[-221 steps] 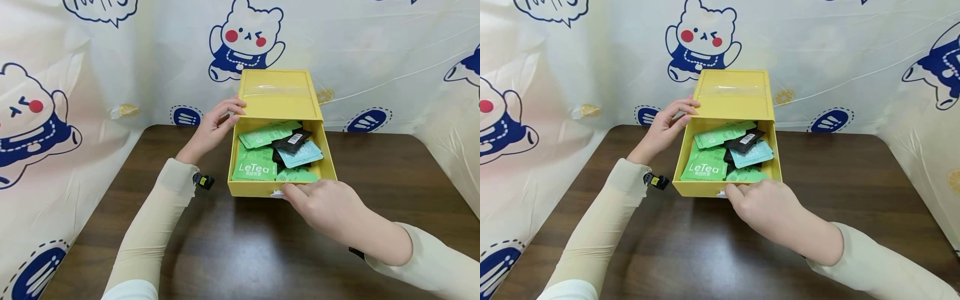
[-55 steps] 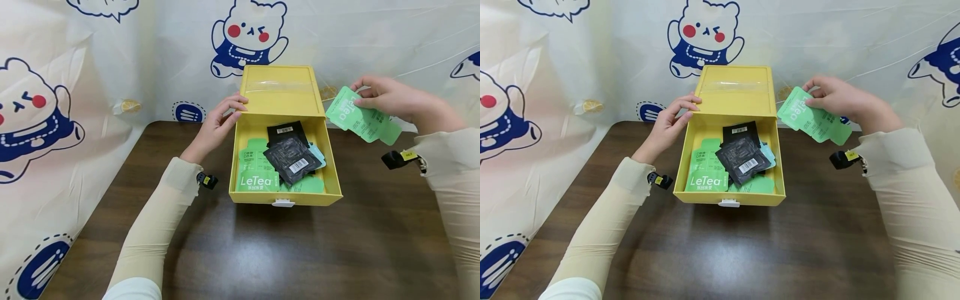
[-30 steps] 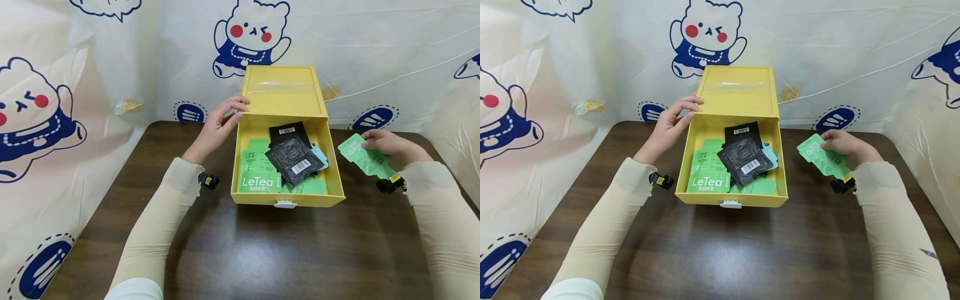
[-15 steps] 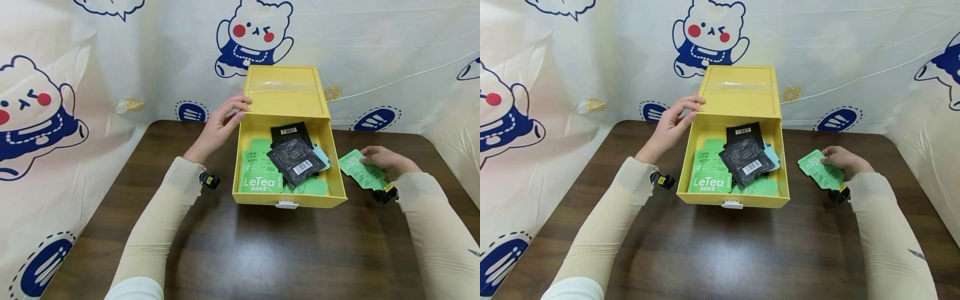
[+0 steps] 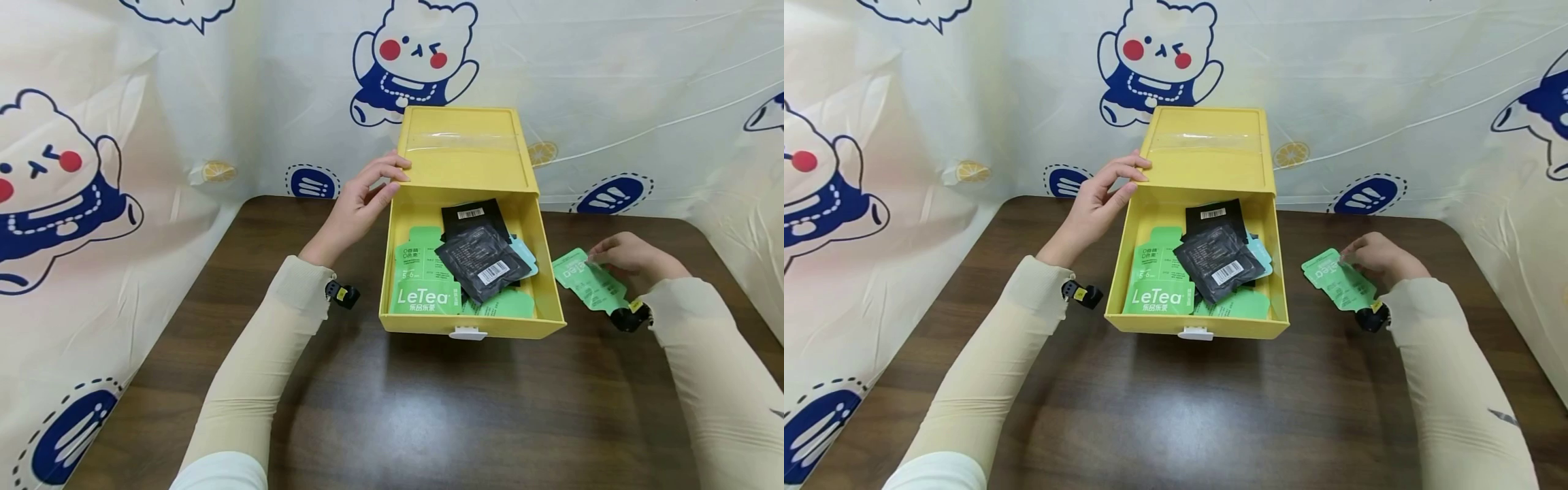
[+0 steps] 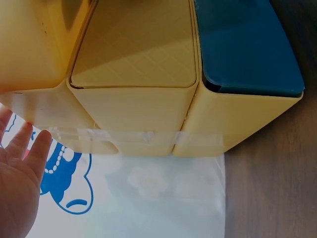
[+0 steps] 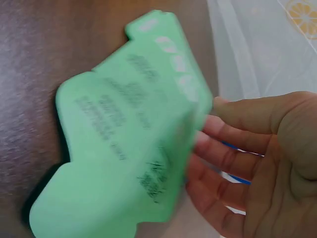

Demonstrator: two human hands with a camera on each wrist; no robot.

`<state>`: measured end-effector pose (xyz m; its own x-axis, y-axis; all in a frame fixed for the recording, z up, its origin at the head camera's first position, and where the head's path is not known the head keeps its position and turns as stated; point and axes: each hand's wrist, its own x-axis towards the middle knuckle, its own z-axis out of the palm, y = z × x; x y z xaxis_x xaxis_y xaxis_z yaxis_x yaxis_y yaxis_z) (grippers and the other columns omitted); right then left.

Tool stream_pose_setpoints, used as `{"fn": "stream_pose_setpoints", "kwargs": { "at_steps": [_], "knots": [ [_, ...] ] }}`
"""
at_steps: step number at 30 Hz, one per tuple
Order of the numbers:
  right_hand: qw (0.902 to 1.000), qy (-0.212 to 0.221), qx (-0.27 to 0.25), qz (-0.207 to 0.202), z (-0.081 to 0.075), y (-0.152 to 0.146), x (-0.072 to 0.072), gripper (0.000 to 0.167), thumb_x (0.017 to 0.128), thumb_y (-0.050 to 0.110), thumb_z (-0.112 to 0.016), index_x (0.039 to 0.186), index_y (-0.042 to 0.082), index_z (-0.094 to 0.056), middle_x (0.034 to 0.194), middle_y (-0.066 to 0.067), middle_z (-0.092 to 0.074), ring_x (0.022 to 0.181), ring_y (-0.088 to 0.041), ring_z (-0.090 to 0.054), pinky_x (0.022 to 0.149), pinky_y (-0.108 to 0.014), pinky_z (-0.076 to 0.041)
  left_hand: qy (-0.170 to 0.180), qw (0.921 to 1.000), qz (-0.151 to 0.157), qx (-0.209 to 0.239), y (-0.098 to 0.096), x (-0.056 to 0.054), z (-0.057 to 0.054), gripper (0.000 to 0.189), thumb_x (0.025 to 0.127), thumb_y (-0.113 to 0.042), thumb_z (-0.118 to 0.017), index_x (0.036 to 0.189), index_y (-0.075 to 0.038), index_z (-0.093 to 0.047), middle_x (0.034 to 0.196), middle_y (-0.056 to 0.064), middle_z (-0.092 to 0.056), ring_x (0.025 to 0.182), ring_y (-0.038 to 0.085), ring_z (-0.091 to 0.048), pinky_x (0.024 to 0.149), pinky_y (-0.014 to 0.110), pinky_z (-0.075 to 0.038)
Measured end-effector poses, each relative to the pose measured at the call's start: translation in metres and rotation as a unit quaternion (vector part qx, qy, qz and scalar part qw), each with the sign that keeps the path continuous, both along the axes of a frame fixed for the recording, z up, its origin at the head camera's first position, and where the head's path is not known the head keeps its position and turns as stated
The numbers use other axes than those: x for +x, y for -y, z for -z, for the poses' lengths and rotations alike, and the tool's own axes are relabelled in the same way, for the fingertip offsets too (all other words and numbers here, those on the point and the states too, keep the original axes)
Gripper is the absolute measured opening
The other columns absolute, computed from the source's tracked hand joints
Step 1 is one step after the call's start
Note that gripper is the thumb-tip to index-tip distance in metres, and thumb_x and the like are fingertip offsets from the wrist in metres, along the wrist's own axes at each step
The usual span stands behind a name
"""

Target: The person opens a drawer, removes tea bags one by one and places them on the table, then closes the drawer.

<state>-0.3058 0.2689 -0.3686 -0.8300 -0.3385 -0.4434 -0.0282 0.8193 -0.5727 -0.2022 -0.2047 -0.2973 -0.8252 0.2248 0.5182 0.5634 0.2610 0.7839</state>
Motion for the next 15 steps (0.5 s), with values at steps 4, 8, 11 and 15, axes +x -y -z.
{"fn": "stream_pose_setpoints", "kwargs": {
  "at_steps": [4,8,11,15],
  "knots": [
    [0.9999,0.002,-0.003,-0.011,-0.020,0.002,-0.003,0.047,0.103,0.015,-0.050,0.133,-0.021,-0.046,0.102,-0.010,-0.074,0.084,-0.010,-0.065,0.074,-0.028,-0.057,0.001,1.0000,-0.001,0.000,0.000,0.000,0.001,0.019,0.103,-0.009,-0.052,0.115,0.001,-0.062,0.142,0.009,-0.054,0.149,0.009,-0.031,0.115,0.040,-0.041],
    [0.9988,-0.043,-0.013,-0.023,-0.049,0.013,-0.004,0.048,0.104,0.015,-0.050,0.135,-0.021,-0.044,0.109,-0.014,-0.073,0.080,-0.001,-0.066,0.073,-0.022,-0.058,0.004,1.0000,0.000,-0.001,0.000,-0.001,0.001,0.019,0.103,-0.009,-0.052,0.115,0.001,-0.062,0.142,0.010,-0.054,0.149,0.009,-0.030,0.115,0.039,-0.041],
    [0.9958,-0.087,-0.013,-0.028,-0.075,0.028,-0.004,0.047,0.104,0.018,-0.050,0.135,-0.018,-0.046,0.105,-0.007,-0.074,0.075,0.004,-0.064,0.068,-0.018,-0.055,0.004,1.0000,-0.001,0.000,0.000,0.000,0.001,0.019,0.103,-0.008,-0.051,0.115,0.001,-0.062,0.142,0.010,-0.054,0.149,0.010,-0.030,0.116,0.040,-0.041],
    [0.9917,-0.123,-0.006,-0.037,-0.108,0.048,-0.004,0.050,0.103,0.025,-0.051,0.135,-0.013,-0.051,0.096,0.004,-0.074,0.073,0.003,-0.062,0.066,-0.017,-0.053,0.004,1.0000,-0.001,0.003,-0.001,0.001,0.000,0.018,0.103,-0.007,-0.051,0.114,0.002,-0.062,0.142,0.011,-0.054,0.149,0.011,-0.030,0.116,0.040,-0.041]
  ]
}}
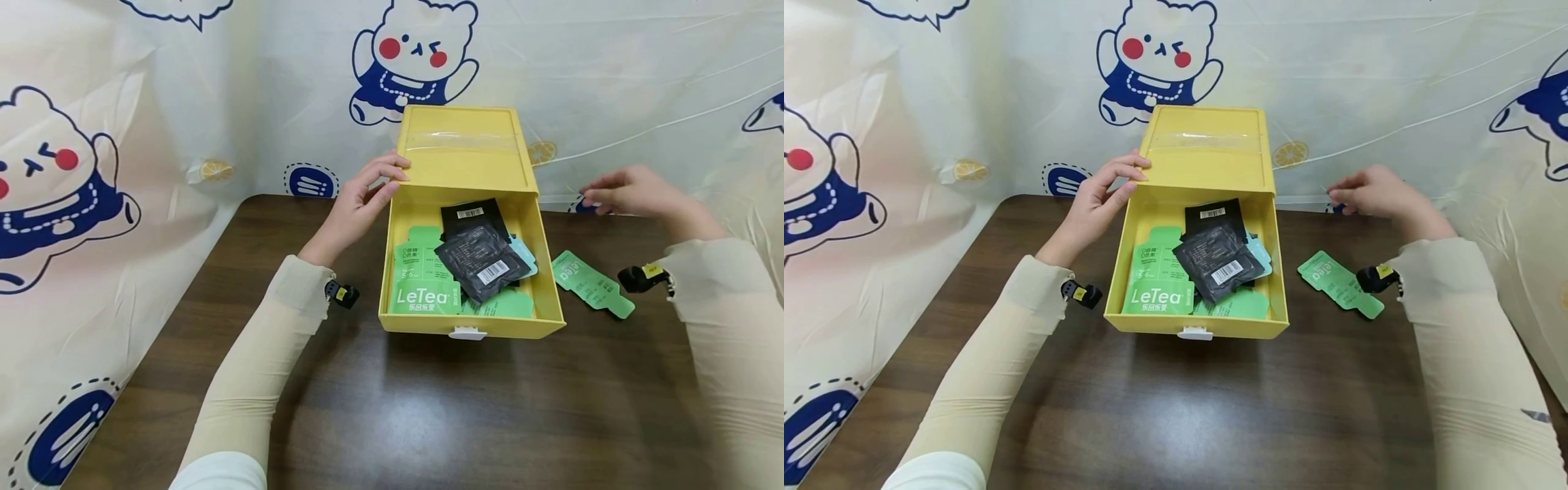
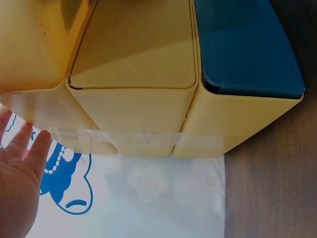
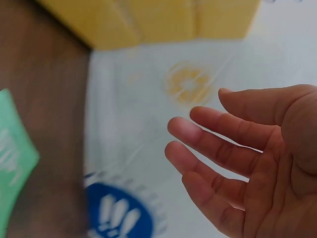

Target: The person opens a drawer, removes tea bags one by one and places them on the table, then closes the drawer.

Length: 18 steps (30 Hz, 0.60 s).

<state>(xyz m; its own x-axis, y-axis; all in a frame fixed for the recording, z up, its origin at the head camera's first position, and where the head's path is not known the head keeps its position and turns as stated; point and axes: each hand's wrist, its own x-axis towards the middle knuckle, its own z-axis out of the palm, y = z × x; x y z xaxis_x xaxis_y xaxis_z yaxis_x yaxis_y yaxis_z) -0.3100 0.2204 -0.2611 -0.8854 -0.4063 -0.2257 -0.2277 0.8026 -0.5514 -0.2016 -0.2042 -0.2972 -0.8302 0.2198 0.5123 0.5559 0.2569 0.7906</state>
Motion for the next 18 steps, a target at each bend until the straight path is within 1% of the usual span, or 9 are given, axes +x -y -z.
{"fn": "stream_pose_setpoints", "kwargs": {
  "at_steps": [2,5,7,10,12,14,16,18],
  "knots": [
    [0.9999,-0.011,0.007,-0.007,-0.014,0.010,0.001,0.051,0.103,0.029,-0.052,0.135,-0.010,-0.053,0.098,0.002,-0.074,0.074,0.002,-0.062,0.066,-0.016,-0.051,0.001,1.0000,0.001,0.002,0.000,0.000,0.000,0.018,0.102,-0.006,-0.051,0.114,0.002,-0.062,0.142,0.011,-0.054,0.150,0.010,-0.030,0.116,0.039,-0.040],
    [0.9994,-0.025,0.019,-0.016,-0.032,0.025,0.003,0.051,0.102,0.032,-0.053,0.135,-0.007,-0.055,0.106,-0.007,-0.074,0.074,0.003,-0.061,0.066,-0.015,-0.048,-0.001,1.0000,0.002,0.002,0.000,0.000,0.000,0.018,0.102,-0.007,-0.051,0.114,0.002,-0.062,0.142,0.011,-0.054,0.150,0.010,-0.030,0.116,0.039,-0.041],
    [0.9989,-0.036,0.020,-0.023,-0.042,0.034,0.005,0.050,0.102,0.032,-0.053,0.136,-0.005,-0.055,0.113,-0.013,-0.072,0.075,0.004,-0.061,0.066,-0.014,-0.047,-0.002,1.0000,0.001,0.000,0.000,0.000,0.001,0.019,0.102,-0.007,-0.051,0.114,0.002,-0.062,0.142,0.011,-0.054,0.149,0.010,-0.031,0.115,0.040,-0.041],
    [0.9978,-0.054,0.017,-0.034,-0.057,0.048,0.011,0.048,0.102,0.032,-0.053,0.136,-0.002,-0.056,0.119,-0.018,-0.069,0.076,0.004,-0.060,0.067,-0.013,-0.046,0.000,1.0000,0.000,0.001,0.000,0.001,0.002,0.018,0.102,-0.008,-0.051,0.114,0.002,-0.062,0.142,0.010,-0.054,0.149,0.010,-0.030,0.116,0.040,-0.041],
    [0.9963,-0.071,0.019,-0.044,-0.066,0.057,0.016,0.047,0.102,0.034,-0.053,0.135,0.001,-0.057,0.120,-0.019,-0.067,0.078,0.002,-0.059,0.069,-0.015,-0.045,-0.001,1.0000,0.001,0.003,0.000,0.000,0.001,0.019,0.102,-0.007,-0.051,0.115,0.002,-0.062,0.142,0.011,-0.054,0.149,0.011,-0.030,0.116,0.040,-0.041],
    [0.9946,-0.088,0.021,-0.051,-0.073,0.068,0.024,0.046,0.102,0.035,-0.053,0.135,0.004,-0.059,0.122,-0.019,-0.066,0.083,-0.005,-0.060,0.073,-0.021,-0.045,0.001,1.0000,0.003,0.005,0.000,0.000,0.001,0.018,0.102,-0.006,-0.051,0.114,0.002,-0.062,0.142,0.011,-0.054,0.150,0.010,-0.030,0.116,0.040,-0.040],
    [0.9927,-0.103,0.026,-0.057,-0.079,0.078,0.033,0.044,0.102,0.035,-0.053,0.133,0.005,-0.060,0.122,-0.021,-0.065,0.090,-0.017,-0.061,0.080,-0.032,-0.048,0.000,1.0000,0.002,0.005,0.000,-0.001,0.001,0.018,0.102,-0.006,-0.051,0.115,0.002,-0.062,0.142,0.011,-0.054,0.150,0.011,-0.030,0.116,0.039,-0.041],
    [0.9912,-0.114,0.031,-0.060,-0.085,0.089,0.042,0.043,0.101,0.034,-0.054,0.132,0.005,-0.062,0.121,-0.021,-0.065,0.096,-0.026,-0.061,0.083,-0.042,-0.047,0.003,1.0000,0.003,0.005,0.000,-0.001,0.000,0.018,0.102,-0.006,-0.052,0.115,0.002,-0.061,0.142,0.011,-0.053,0.150,0.010,-0.029,0.116,0.039,-0.040]
  ]
}}
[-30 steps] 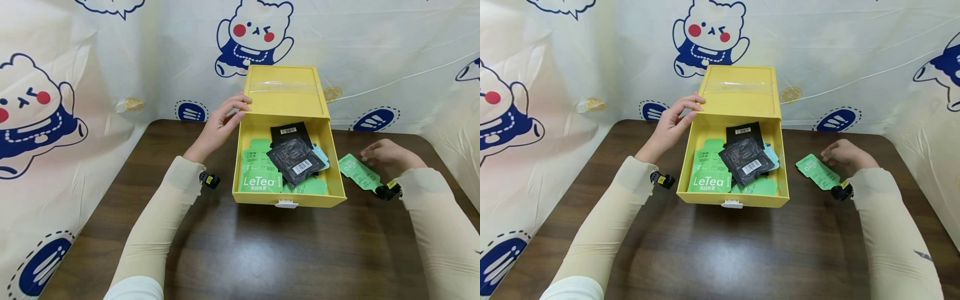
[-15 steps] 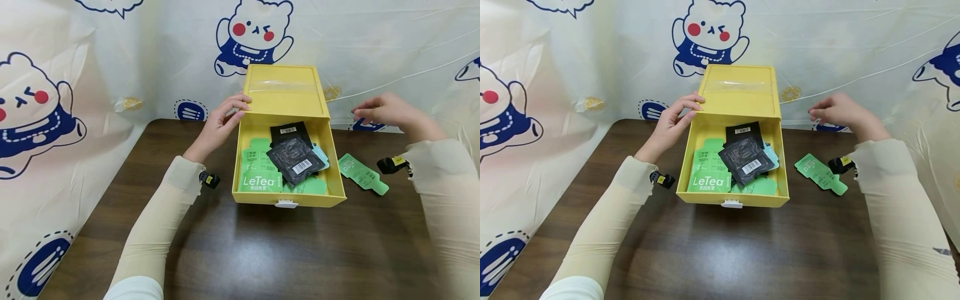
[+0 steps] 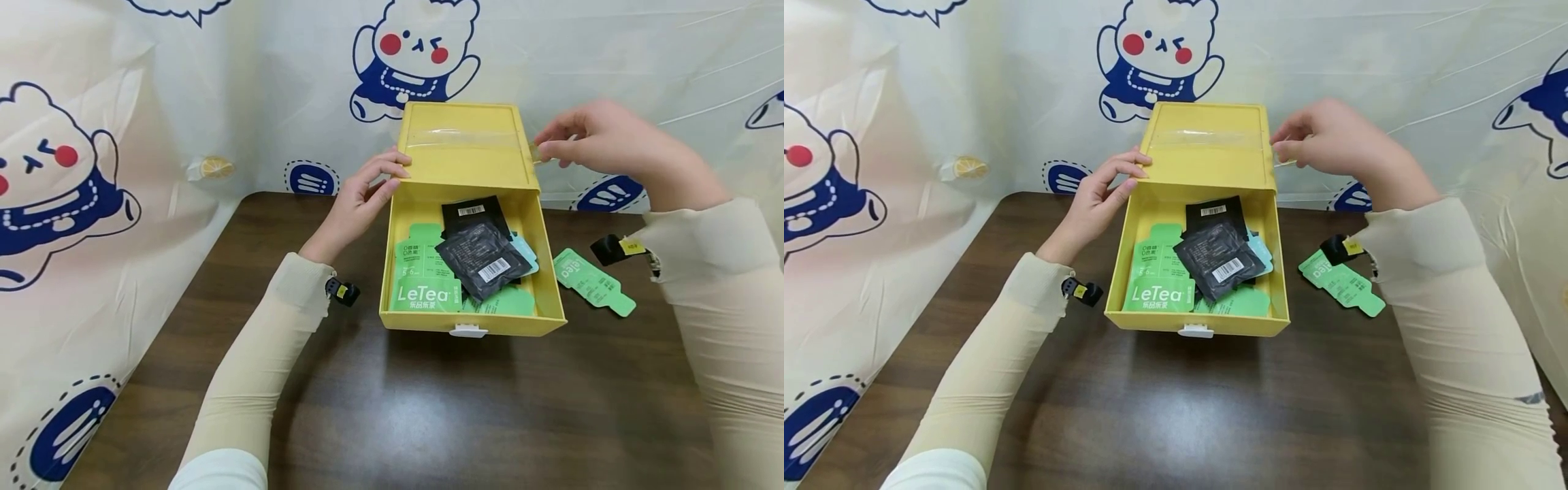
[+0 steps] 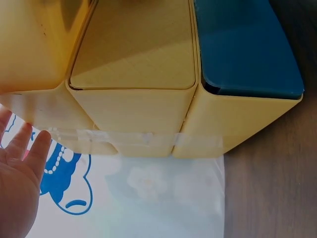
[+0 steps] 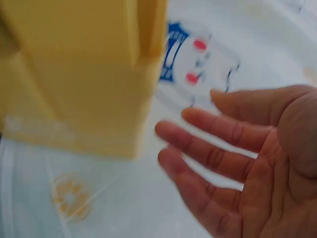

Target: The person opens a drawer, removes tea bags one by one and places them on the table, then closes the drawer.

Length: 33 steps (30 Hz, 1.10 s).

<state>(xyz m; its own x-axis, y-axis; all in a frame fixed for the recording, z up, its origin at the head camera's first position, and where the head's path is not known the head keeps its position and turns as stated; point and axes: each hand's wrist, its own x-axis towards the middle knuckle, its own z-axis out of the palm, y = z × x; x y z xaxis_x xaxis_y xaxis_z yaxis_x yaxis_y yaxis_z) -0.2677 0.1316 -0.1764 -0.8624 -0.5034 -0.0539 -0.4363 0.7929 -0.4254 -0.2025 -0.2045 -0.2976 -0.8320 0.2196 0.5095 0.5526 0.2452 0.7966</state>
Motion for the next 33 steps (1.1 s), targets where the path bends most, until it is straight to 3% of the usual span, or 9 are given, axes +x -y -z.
{"fn": "stream_pose_setpoints", "kwargs": {
  "at_steps": [3,11,16,23,29,33],
  "knots": [
    [0.9997,-0.019,0.010,-0.008,-0.008,0.015,0.014,0.041,0.101,0.032,-0.054,0.129,0.004,-0.063,0.118,-0.022,-0.067,0.099,-0.033,-0.060,0.082,-0.046,-0.046,0.006,1.0000,-0.001,0.001,0.000,0.000,-0.001,0.018,0.102,-0.006,-0.052,0.115,0.002,-0.061,0.143,0.010,-0.053,0.151,0.010,-0.028,0.117,0.039,-0.039],
    [0.9952,-0.057,0.025,-0.075,-0.020,0.051,0.039,0.029,0.101,0.027,-0.057,0.120,0.007,-0.068,0.108,-0.012,-0.070,0.093,-0.024,-0.060,0.070,-0.030,-0.047,0.000,1.0000,-0.004,0.002,0.002,-0.001,-0.001,0.018,0.102,-0.007,-0.051,0.115,0.002,-0.061,0.143,0.011,-0.053,0.151,0.010,-0.028,0.117,0.040,-0.039],
    [0.9909,-0.039,0.020,-0.127,-0.020,0.065,0.047,0.024,0.101,0.019,-0.056,0.119,0.008,-0.069,0.108,-0.010,-0.072,0.093,-0.022,-0.064,0.073,-0.027,-0.052,-0.012,0.9999,-0.001,-0.001,0.002,-0.002,0.001,0.018,0.103,-0.007,-0.051,0.114,0.002,-0.061,0.141,0.010,-0.054,0.150,0.011,-0.029,0.116,0.040,-0.040],
    [0.9824,0.011,0.020,-0.185,-0.011,0.083,0.055,0.024,0.100,0.015,-0.059,0.119,0.007,-0.070,0.107,-0.013,-0.072,0.092,-0.026,-0.063,0.085,-0.040,-0.053,-0.009,1.0000,-0.002,0.000,0.001,-0.001,0.002,0.018,0.103,-0.008,-0.051,0.114,0.001,-0.061,0.141,0.010,-0.054,0.150,0.010,-0.029,0.116,0.039,-0.040],
    [0.9717,0.047,0.053,-0.225,-0.002,0.093,0.058,0.024,0.099,0.013,-0.059,0.119,0.004,-0.068,0.108,-0.012,-0.072,0.097,-0.024,-0.063,0.094,-0.046,-0.052,-0.010,0.9999,0.000,0.003,0.000,-0.001,0.001,0.018,0.103,-0.007,-0.051,0.114,0.003,-0.061,0.141,0.012,-0.054,0.150,0.013,-0.029,0.116,0.041,-0.040],
    [0.9646,0.068,0.086,-0.240,0.002,0.097,0.059,0.025,0.099,0.014,-0.059,0.121,0.005,-0.067,0.109,-0.010,-0.071,0.098,-0.024,-0.061,0.094,-0.045,-0.052,-0.014,0.9999,0.001,0.003,0.000,0.000,0.001,0.018,0.103,-0.007,-0.050,0.114,0.003,-0.061,0.141,0.013,-0.054,0.151,0.014,-0.029,0.116,0.041,-0.040]
  ]
}}
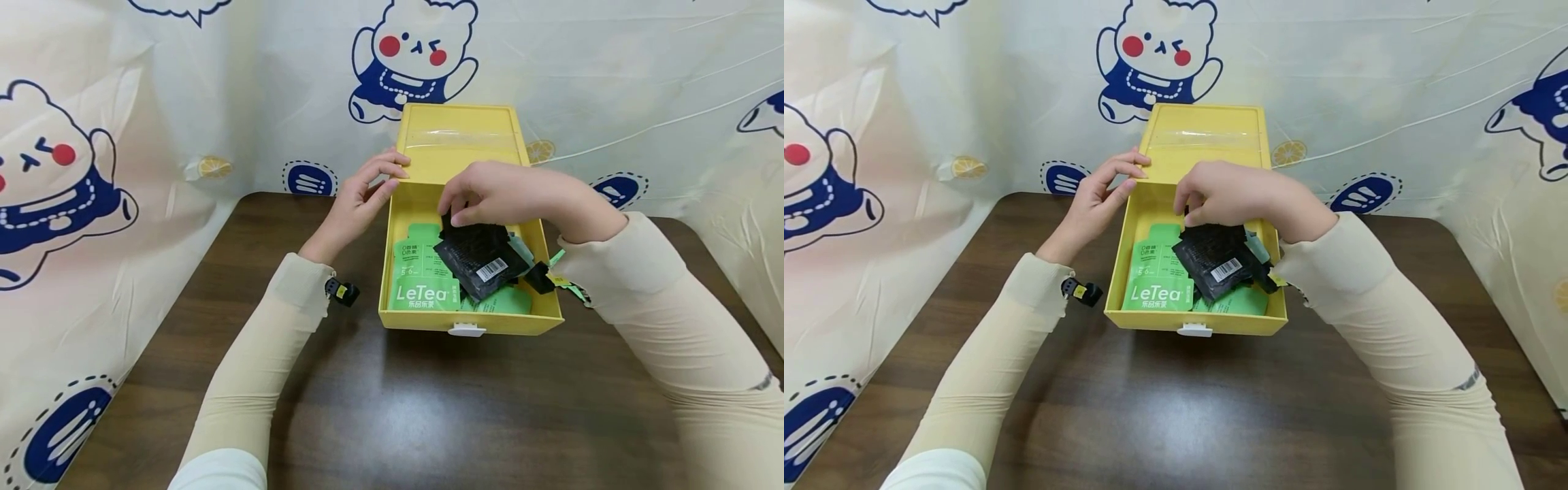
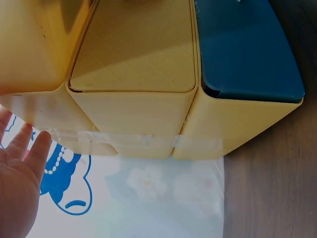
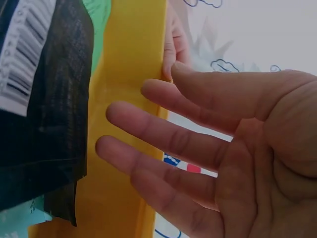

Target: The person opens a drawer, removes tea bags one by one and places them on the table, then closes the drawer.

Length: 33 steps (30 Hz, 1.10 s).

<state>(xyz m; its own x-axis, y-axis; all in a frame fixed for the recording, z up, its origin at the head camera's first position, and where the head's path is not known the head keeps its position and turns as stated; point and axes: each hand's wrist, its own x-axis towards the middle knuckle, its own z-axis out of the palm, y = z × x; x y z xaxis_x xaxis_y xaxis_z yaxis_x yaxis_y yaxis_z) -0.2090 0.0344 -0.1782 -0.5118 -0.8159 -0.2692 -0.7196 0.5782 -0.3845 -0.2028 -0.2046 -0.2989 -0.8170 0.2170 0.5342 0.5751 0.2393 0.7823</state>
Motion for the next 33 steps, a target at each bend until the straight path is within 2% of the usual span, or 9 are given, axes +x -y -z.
{"fn": "stream_pose_setpoints", "kwargs": {
  "at_steps": [6,13,18,21,24,29,33],
  "knots": [
    [0.9968,0.012,0.078,-0.011,0.006,0.007,0.001,0.025,0.097,0.013,-0.063,0.121,0.007,-0.066,0.110,-0.010,-0.069,0.100,-0.023,-0.061,0.091,-0.041,-0.053,0.002,1.0000,0.000,-0.001,0.001,0.000,0.001,0.018,0.103,-0.007,-0.051,0.114,0.002,-0.061,0.141,0.012,-0.054,0.151,0.014,-0.029,0.116,0.041,-0.040],
    [0.9890,-0.004,0.147,-0.013,0.014,0.014,0.006,0.025,0.092,0.010,-0.069,0.117,0.008,-0.065,0.107,-0.011,-0.059,0.101,-0.026,-0.053,0.091,-0.040,-0.049,0.001,1.0000,0.003,0.003,0.001,-0.001,0.001,0.017,0.102,-0.004,-0.050,0.113,0.004,-0.061,0.141,0.013,-0.054,0.151,0.013,-0.028,0.117,0.041,-0.039],
    [0.9838,-0.007,0.179,-0.008,0.017,0.017,0.007,0.021,0.090,0.010,-0.072,0.109,0.009,-0.061,0.101,-0.010,-0.056,0.094,-0.025,-0.052,0.082,-0.035,-0.046,-0.003,1.0000,0.001,0.002,0.000,-0.001,0.000,0.017,0.102,-0.004,-0.051,0.113,0.004,-0.061,0.141,0.014,-0.054,0.151,0.014,-0.029,0.116,0.043,-0.040],
    [0.9847,-0.012,0.173,-0.018,0.018,0.016,0.006,0.015,0.092,0.011,-0.070,0.102,0.008,-0.060,0.092,-0.008,-0.054,0.086,-0.023,-0.051,0.076,-0.032,-0.042,-0.003,1.0000,-0.001,-0.001,0.000,-0.001,0.000,0.017,0.102,-0.004,-0.051,0.113,0.003,-0.061,0.141,0.013,-0.054,0.151,0.014,-0.029,0.116,0.042,-0.040],
    [0.9878,-0.020,0.151,-0.033,0.019,0.014,0.004,0.003,0.095,0.006,-0.063,0.096,0.007,-0.060,0.084,-0.006,-0.051,0.081,-0.022,-0.050,0.073,-0.031,-0.040,-0.003,1.0000,-0.003,-0.004,-0.001,0.000,-0.001,0.017,0.102,-0.005,-0.051,0.113,0.003,-0.061,0.141,0.012,-0.054,0.151,0.014,-0.029,0.116,0.042,-0.040],
    [0.9925,-0.020,0.114,-0.040,0.019,0.010,0.004,0.018,0.096,-0.005,-0.048,0.088,0.007,-0.059,0.078,-0.004,-0.047,0.079,-0.021,-0.048,0.073,-0.031,-0.038,0.001,1.0000,-0.005,-0.007,-0.001,0.000,-0.001,0.017,0.102,-0.006,-0.051,0.114,0.002,-0.061,0.142,0.011,-0.054,0.150,0.012,-0.029,0.116,0.041,-0.040],
    [0.9950,-0.011,0.089,-0.045,0.018,0.006,0.003,0.023,0.095,-0.009,-0.043,0.092,0.006,-0.060,0.079,-0.004,-0.047,0.080,-0.021,-0.048,0.074,-0.031,-0.039,-0.001,0.9999,-0.005,-0.009,-0.001,-0.001,0.000,0.018,0.103,-0.008,-0.051,0.114,0.002,-0.061,0.142,0.011,-0.054,0.150,0.012,-0.029,0.115,0.041,-0.041]
  ]
}}
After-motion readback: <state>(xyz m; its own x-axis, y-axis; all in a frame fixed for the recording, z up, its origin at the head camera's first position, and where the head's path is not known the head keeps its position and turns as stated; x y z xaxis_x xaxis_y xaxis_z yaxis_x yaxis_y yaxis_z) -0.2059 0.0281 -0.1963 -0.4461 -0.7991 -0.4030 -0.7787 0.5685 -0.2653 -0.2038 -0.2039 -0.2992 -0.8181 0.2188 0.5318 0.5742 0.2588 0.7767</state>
